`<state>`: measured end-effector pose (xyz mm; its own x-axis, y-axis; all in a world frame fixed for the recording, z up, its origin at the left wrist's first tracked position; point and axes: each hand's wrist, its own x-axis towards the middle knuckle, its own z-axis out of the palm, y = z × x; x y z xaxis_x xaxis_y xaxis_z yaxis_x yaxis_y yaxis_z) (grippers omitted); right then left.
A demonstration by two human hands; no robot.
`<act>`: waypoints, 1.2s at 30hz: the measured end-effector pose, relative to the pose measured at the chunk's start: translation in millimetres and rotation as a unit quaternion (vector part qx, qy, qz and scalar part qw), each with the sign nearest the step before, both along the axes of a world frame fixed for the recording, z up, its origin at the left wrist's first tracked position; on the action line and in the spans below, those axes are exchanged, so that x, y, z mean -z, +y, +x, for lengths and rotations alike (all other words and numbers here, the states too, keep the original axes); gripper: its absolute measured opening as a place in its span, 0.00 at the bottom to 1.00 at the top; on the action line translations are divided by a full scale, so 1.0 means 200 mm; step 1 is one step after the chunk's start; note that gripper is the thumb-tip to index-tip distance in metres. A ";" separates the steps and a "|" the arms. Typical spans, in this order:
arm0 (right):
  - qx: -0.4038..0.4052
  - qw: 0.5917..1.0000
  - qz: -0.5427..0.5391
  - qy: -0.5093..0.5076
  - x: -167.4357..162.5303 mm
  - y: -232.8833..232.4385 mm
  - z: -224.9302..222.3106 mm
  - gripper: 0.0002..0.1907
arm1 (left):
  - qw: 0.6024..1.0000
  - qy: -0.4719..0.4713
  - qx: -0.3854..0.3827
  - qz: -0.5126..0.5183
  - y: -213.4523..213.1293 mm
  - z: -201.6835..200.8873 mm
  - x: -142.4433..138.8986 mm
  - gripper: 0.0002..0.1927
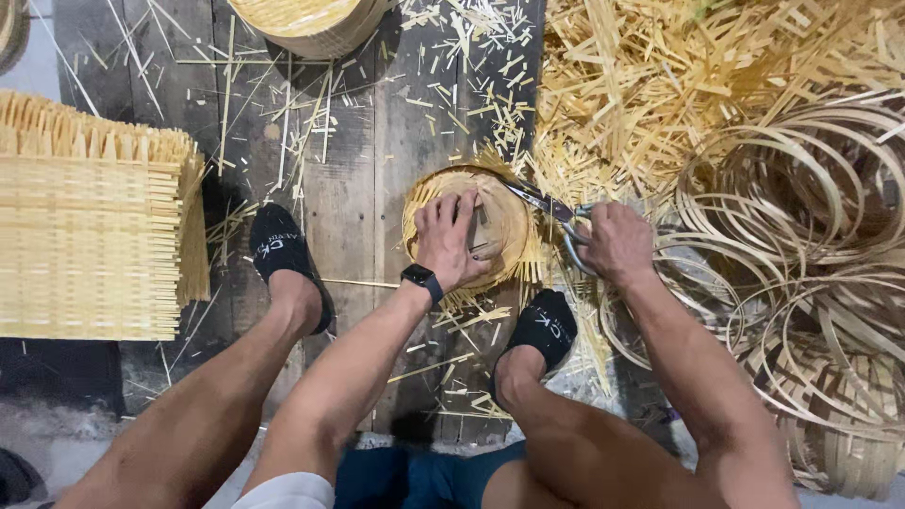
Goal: The person sits on the floor assembling round bamboo steamer baskets. They fit a woven bamboo mat into a wooden rim, press a wooden block into the ring to seat it, trim excess bamboo strips with shears, and set finished baskets aside with completed stacks.
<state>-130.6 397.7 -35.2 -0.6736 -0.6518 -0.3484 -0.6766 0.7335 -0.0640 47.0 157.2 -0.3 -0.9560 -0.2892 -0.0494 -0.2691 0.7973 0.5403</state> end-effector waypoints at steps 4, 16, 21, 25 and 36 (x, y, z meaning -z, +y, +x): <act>-0.017 0.997 -0.021 0.079 0.04 -0.02 -0.01 0.25 | 0.999 0.034 0.023 0.012 -0.02 0.00 -0.03 0.63; -0.059 0.997 -0.022 0.053 0.01 -0.10 -0.07 0.16 | 0.984 -0.040 0.176 0.000 -0.13 -0.03 -0.07 0.64; -0.047 0.999 -0.019 0.000 0.02 -0.07 -0.07 0.20 | 0.996 -0.035 -0.073 -0.042 0.05 -0.01 -0.07 0.69; -0.051 0.997 0.002 0.052 0.02 -0.06 -0.07 0.31 | 0.990 -0.135 -0.017 -0.041 0.10 -0.01 -0.02 0.64; -0.060 0.996 -0.014 0.063 0.07 -0.07 -0.08 0.26 | 0.990 -0.109 0.085 -0.039 0.01 0.00 -0.08 0.66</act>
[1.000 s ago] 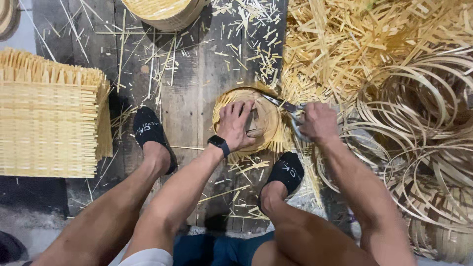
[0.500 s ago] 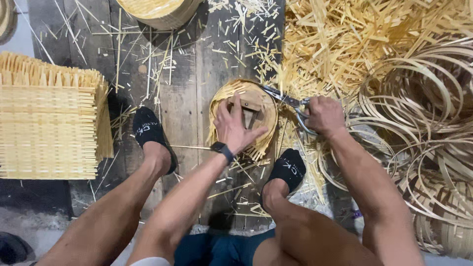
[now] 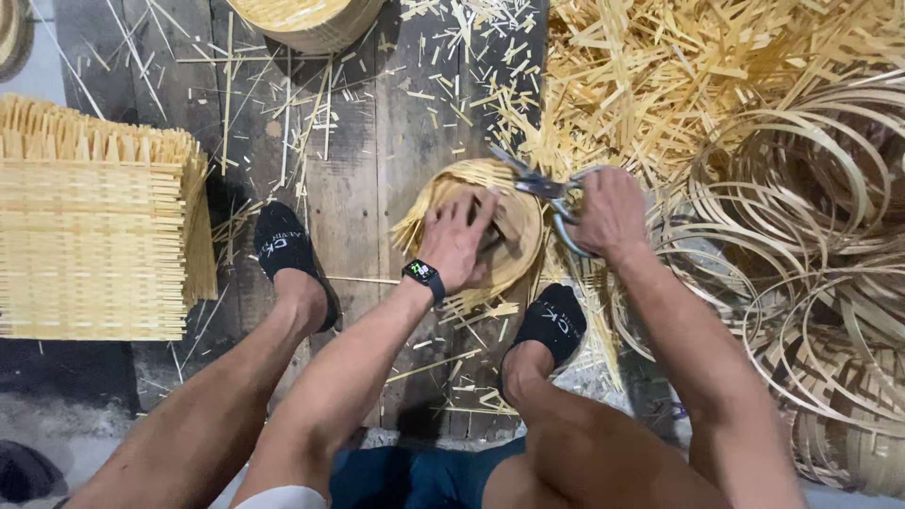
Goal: The person sits on the floor assembling round bamboo steamer baskets. They fit a woven bamboo mat into a wooden rim, press a wooden block into the ring to seat it, trim excess bamboo strips with shears, and set finished baskets aside with completed stacks.
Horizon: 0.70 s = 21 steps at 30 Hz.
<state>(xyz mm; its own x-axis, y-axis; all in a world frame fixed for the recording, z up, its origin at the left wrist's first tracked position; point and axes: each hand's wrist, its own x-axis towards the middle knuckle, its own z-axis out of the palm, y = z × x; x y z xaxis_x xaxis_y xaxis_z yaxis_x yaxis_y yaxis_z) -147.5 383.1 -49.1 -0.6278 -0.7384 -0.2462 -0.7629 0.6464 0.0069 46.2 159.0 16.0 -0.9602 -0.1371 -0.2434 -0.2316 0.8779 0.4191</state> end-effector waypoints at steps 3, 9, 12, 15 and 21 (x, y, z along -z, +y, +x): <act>0.004 0.999 0.020 -0.038 0.00 -0.01 -0.01 0.26 | 0.999 -0.012 0.042 0.004 -0.03 0.01 0.01 0.65; 0.006 0.999 0.016 -0.031 -0.05 -0.03 -0.02 0.26 | 0.998 0.017 0.064 0.009 -0.07 -0.01 0.06 0.63; -0.006 0.999 0.033 0.022 -0.02 -0.07 0.01 0.28 | 0.996 -0.011 0.086 0.018 -0.09 0.00 0.07 0.62; 0.004 0.997 0.069 -0.042 0.02 -0.08 0.01 0.23 | 0.992 0.020 0.115 -0.036 -0.10 -0.01 0.07 0.57; 0.011 0.997 0.060 -0.049 -0.02 -0.04 -0.02 0.22 | 0.992 -0.010 -0.111 0.057 0.06 -0.05 0.09 0.56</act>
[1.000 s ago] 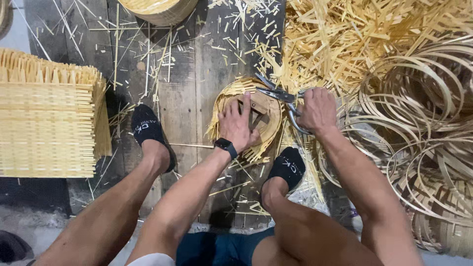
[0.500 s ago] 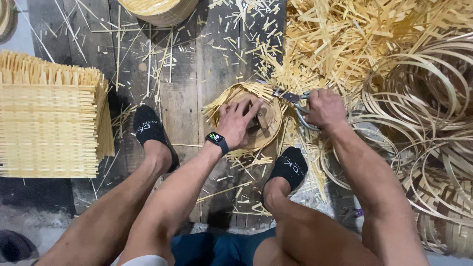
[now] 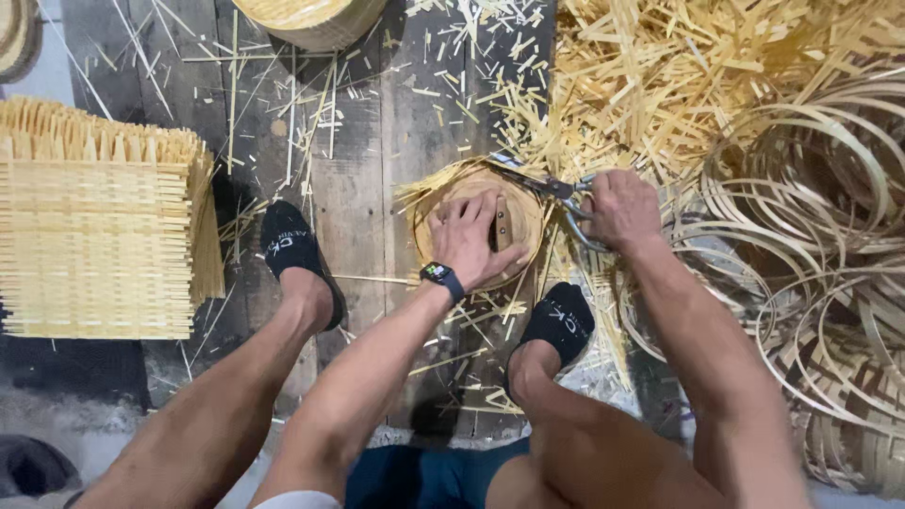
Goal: The person sits on the floor assembling round bamboo steamer baskets. They fit a woven bamboo mat into a wooden rim, press a wooden block into the ring to seat it, trim excess bamboo strips with shears, and set finished baskets aside with completed stacks.
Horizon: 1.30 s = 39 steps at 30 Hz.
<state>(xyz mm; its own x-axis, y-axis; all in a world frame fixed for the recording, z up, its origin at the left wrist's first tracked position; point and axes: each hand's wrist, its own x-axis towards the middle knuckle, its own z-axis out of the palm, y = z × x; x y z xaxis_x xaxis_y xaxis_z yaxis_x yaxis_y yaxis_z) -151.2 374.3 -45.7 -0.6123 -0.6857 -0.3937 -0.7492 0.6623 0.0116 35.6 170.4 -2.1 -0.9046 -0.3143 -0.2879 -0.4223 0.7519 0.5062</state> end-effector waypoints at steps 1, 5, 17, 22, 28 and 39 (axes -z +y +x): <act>-0.003 1.000 -0.009 0.014 -0.01 -0.01 0.01 0.22 | 1.000 -0.009 -0.013 -0.013 0.03 0.01 0.00 0.52; -0.004 0.999 -0.028 0.020 -0.04 -0.05 0.07 0.34 | 1.000 0.012 -0.003 -0.016 0.05 0.01 -0.01 0.51; 0.048 0.990 -0.117 -0.064 -0.03 0.12 0.04 0.32 | 0.997 0.040 0.067 -0.030 -0.04 0.01 0.00 0.51; 0.082 0.992 -0.091 0.002 -0.03 0.13 0.24 0.32 | 1.000 0.020 -0.018 0.007 0.05 -0.01 -0.02 0.51; 0.146 0.983 -0.026 -0.104 0.10 0.22 0.20 0.15 | 0.999 0.037 0.004 0.012 0.04 0.00 -0.04 0.50; 0.027 0.997 -0.062 0.039 -0.06 0.13 0.08 0.38 | 0.994 0.028 0.104 -0.012 -0.04 0.01 -0.07 0.48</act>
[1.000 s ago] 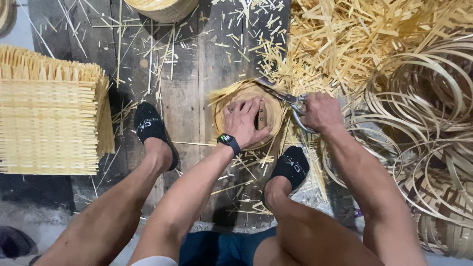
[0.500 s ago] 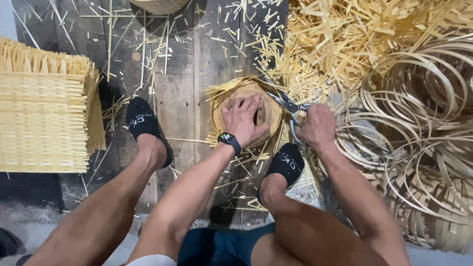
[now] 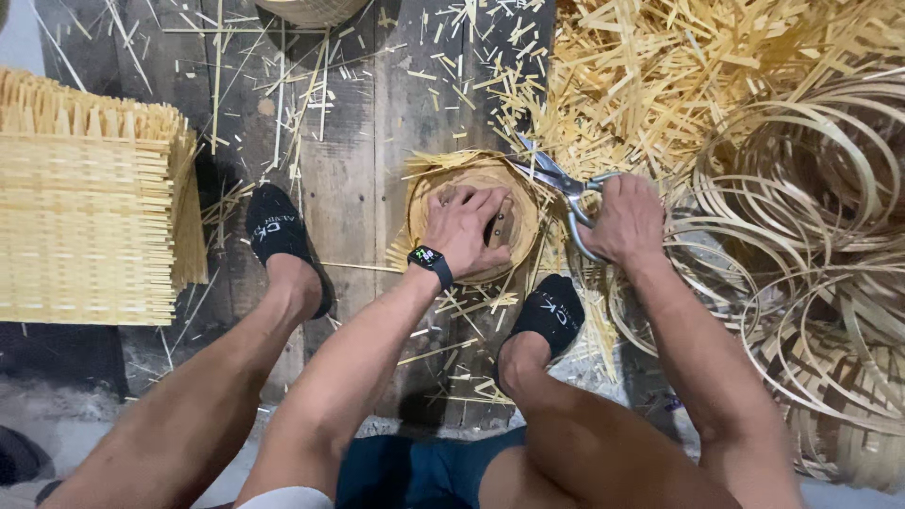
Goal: The person sits on the floor assembling round bamboo steamer baskets. They fit a woven bamboo mat into a wooden rim, press a wooden block into the ring to seat it, trim excess bamboo strips with shears, and set finished baskets aside with completed stacks.
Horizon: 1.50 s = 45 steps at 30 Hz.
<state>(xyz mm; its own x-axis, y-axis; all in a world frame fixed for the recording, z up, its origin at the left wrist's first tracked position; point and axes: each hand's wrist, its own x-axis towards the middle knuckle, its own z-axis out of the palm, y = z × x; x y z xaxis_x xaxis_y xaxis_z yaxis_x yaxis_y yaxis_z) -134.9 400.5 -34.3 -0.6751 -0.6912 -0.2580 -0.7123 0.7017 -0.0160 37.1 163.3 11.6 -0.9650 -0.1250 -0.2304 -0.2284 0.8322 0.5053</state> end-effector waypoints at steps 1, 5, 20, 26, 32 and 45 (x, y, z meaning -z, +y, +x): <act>-0.005 1.000 -0.006 0.004 -0.02 0.00 0.00 0.38 | 1.000 0.002 0.004 -0.001 -0.01 0.00 0.00 0.48; 0.002 1.000 -0.026 -0.013 -0.11 0.09 0.01 0.39 | 1.000 0.008 0.000 -0.004 -0.01 0.00 0.00 0.48; 0.005 0.992 0.059 -0.108 0.01 -0.05 0.01 0.25 | 0.992 -0.001 0.124 -0.008 -0.08 0.01 0.00 0.47; -0.035 0.995 0.071 -0.052 0.04 -0.15 -0.04 0.23 | 0.982 -0.031 0.185 0.000 -0.12 -0.03 -0.02 0.47; -0.078 0.997 0.017 -0.023 0.14 -0.14 -0.11 0.13 | 0.985 0.073 0.148 -0.042 -0.07 0.03 -0.03 0.42; -0.050 0.996 0.072 -0.029 0.08 -0.06 -0.12 0.09 | 0.983 0.047 -0.176 -0.003 0.09 0.04 0.02 0.57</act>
